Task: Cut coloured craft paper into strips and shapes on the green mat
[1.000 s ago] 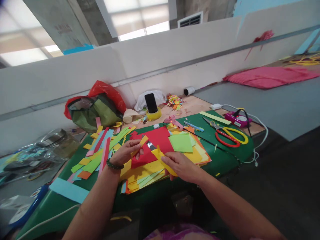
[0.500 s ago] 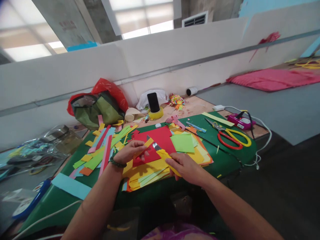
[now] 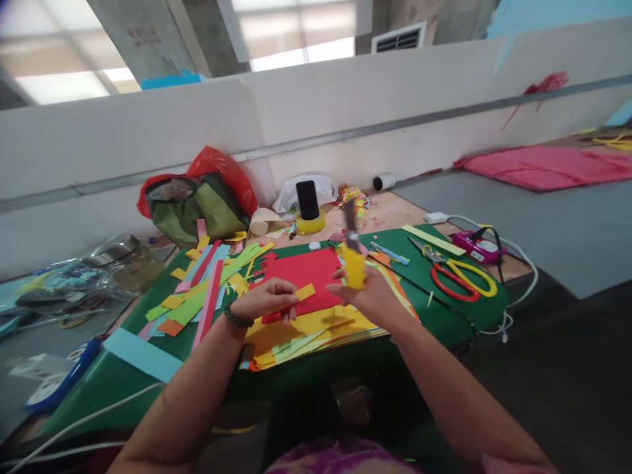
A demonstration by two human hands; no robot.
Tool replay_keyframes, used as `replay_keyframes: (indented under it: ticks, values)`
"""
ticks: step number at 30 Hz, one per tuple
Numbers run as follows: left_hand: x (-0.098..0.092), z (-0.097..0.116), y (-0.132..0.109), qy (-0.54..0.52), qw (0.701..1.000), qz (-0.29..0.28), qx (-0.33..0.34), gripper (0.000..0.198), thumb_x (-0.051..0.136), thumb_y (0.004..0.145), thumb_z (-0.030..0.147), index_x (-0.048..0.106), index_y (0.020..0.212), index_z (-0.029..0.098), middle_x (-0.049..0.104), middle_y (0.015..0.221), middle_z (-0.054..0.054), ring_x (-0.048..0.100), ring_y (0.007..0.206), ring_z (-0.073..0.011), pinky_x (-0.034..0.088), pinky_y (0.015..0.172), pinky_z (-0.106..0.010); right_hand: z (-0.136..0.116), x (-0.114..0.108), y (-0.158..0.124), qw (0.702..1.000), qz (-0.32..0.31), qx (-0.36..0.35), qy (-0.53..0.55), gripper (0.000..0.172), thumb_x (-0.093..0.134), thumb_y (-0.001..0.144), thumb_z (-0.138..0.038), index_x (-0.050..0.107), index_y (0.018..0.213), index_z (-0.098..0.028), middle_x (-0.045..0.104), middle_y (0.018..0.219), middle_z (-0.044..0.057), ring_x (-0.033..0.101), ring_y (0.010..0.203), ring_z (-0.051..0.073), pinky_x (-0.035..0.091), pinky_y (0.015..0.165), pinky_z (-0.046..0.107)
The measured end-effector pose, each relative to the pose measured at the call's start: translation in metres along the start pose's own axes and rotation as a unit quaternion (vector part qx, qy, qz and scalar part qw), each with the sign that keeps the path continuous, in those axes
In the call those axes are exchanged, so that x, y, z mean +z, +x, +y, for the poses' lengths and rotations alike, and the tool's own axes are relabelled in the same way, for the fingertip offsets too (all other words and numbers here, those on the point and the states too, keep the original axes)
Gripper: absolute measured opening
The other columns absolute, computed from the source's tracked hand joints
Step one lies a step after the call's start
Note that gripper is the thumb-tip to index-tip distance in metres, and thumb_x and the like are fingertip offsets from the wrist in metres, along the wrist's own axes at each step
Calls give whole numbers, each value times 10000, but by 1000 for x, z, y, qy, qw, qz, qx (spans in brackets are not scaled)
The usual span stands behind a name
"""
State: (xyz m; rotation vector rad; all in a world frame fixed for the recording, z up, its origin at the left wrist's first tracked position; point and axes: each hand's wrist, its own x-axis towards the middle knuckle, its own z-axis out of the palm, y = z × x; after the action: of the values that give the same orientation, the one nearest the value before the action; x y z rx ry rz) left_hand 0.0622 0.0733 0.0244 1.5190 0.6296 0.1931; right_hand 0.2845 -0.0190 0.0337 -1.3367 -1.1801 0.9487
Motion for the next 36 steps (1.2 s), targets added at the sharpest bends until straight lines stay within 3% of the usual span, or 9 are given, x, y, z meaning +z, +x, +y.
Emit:
replay_keyframes:
  ticks: [6,11,15,20,24,26,28,30,36]
  values:
    - [2,2,-3,13,1000,-10,-7,487,766,673,582,599,686,125,713,662,-60,652,526,-125,472,505,-196,6,33,15,998,-55,-18,-30,266,765,522,-329,547,591,-194,561,512,-41,504,461,107,420,436,235]
    - [-5,-2,-1,-47,984,159,59,442,854,583,490,649,707,118,696,669,-38,618,533,-103,479,545,-206,15,27,7,999,22,-21,39,404,817,480,-402,475,569,-207,552,520,-42,499,441,106,435,429,247]
    - [-3,-5,6,-163,948,252,107,366,888,556,353,629,691,131,605,596,32,541,516,-63,427,519,-178,21,43,-8,997,24,-3,72,485,853,443,-459,460,578,-210,547,541,-48,507,412,107,442,426,256]
    - [8,-5,13,-251,929,230,149,433,876,567,367,562,781,159,676,747,-25,668,729,-167,519,696,-275,32,61,-18,999,-18,5,50,514,796,513,-584,438,575,-221,512,521,-46,490,403,114,435,435,274]
    - [8,-3,11,-252,927,225,164,440,845,594,333,490,805,183,682,670,-15,691,669,-186,538,690,-302,35,28,-5,994,-23,-8,-104,428,644,693,-631,514,729,-225,606,607,2,577,519,179,459,512,305]
    - [5,-1,8,-245,925,243,159,427,833,592,290,486,818,187,661,619,15,675,609,-161,540,655,-277,33,5,6,966,-10,-20,-259,365,566,803,-567,560,905,-216,678,769,49,650,711,231,477,633,328]
    - [3,1,5,-240,922,268,146,428,833,585,274,494,833,190,656,609,34,665,587,-143,546,644,-259,29,-11,12,899,31,23,-436,361,499,879,-510,555,1029,-187,697,887,110,662,825,284,462,681,360]
    - [1,3,4,-228,923,281,132,414,833,600,271,511,845,184,674,636,24,667,596,-135,544,643,-239,26,-15,12,843,4,40,-536,358,468,922,-426,541,1129,-144,696,996,161,659,890,298,457,707,364]
    - [-7,5,4,-184,948,248,69,375,854,570,234,591,825,156,672,670,10,622,538,-106,479,510,-176,22,-16,5,836,0,6,-548,337,543,902,-427,609,1178,-246,649,1221,93,554,1159,241,438,894,292]
